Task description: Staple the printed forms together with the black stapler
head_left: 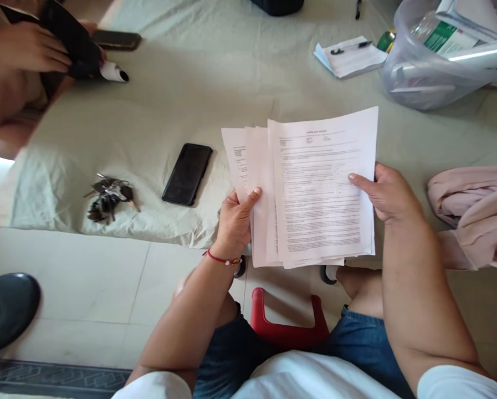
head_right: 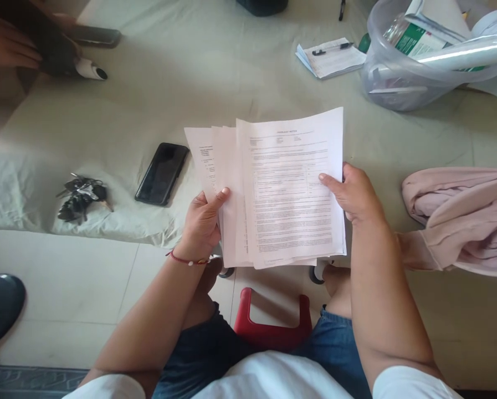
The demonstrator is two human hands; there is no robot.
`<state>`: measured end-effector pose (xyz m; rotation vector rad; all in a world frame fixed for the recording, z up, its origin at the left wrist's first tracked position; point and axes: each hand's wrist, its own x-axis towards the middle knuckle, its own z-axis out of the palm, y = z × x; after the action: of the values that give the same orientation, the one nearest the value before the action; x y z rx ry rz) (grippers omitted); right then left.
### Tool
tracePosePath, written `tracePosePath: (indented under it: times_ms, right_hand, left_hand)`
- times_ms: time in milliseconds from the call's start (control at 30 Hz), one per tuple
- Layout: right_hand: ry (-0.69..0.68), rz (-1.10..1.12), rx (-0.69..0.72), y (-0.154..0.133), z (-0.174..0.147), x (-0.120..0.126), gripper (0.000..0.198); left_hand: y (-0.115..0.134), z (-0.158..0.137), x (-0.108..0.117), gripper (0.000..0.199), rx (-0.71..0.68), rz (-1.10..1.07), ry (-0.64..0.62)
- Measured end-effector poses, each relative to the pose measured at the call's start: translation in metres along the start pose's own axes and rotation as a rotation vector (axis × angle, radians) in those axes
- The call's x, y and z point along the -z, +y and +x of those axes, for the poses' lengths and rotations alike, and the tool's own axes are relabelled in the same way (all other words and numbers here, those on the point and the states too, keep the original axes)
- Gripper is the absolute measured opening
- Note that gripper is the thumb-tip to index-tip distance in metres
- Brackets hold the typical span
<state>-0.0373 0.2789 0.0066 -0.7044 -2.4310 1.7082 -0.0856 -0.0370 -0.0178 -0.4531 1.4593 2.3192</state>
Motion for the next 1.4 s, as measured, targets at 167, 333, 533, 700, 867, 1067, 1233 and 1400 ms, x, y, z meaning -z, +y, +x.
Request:
tracePosePath:
  times_ms: [167, 333, 533, 700, 867, 1067, 1233, 1400]
  right_hand:
    - [-0.030, 0.114, -0.122, -0.015, -0.004, -0.010, 0.049]
    - [0.100, -0.001, -0.031, -0.007, 0.002, -0.006, 0.042]
    - [0.222, -0.063, 0.029, -0.002, 0.003, -0.001, 0.036]
    - [0.231, -0.072, 0.038, -0.004, 0.003, -0.002, 0.036]
    - [0.230, -0.080, 0.036, -0.003, 0.003, -0.002, 0.033]
    - [0.239, -0.081, 0.037, -0.003, 0.003, -0.003, 0.031]
    - [0.223, -0.078, 0.033, -0.004, 0.002, -0.005, 0.032]
    - [0.227, -0.031, -0.017, -0.003, 0.004, -0.005, 0.041]
  left_hand:
    - [0.004, -0.004, -0.002, 0.056, 0.026, 0.003, -0.017]
    - [0.001, 0.000, 0.000, 0.044, 0.060, 0.019, 0.067]
    - [-0.002, 0.003, 0.002, 0.040, 0.053, 0.011, 0.018]
    - [0.001, -0.001, -0.003, 0.048, 0.030, 0.005, -0.001]
    - [0.003, -0.002, -0.005, 0.052, 0.042, 0.007, -0.017]
    - [0.004, -0.002, -0.004, 0.049, 0.047, 0.000, -0.019]
    - [0.002, 0.000, -0.003, 0.049, 0.055, 0.038, -0.039]
    - [0.000, 0.002, -0.003, 0.050, 0.046, 0.040, -0.047]
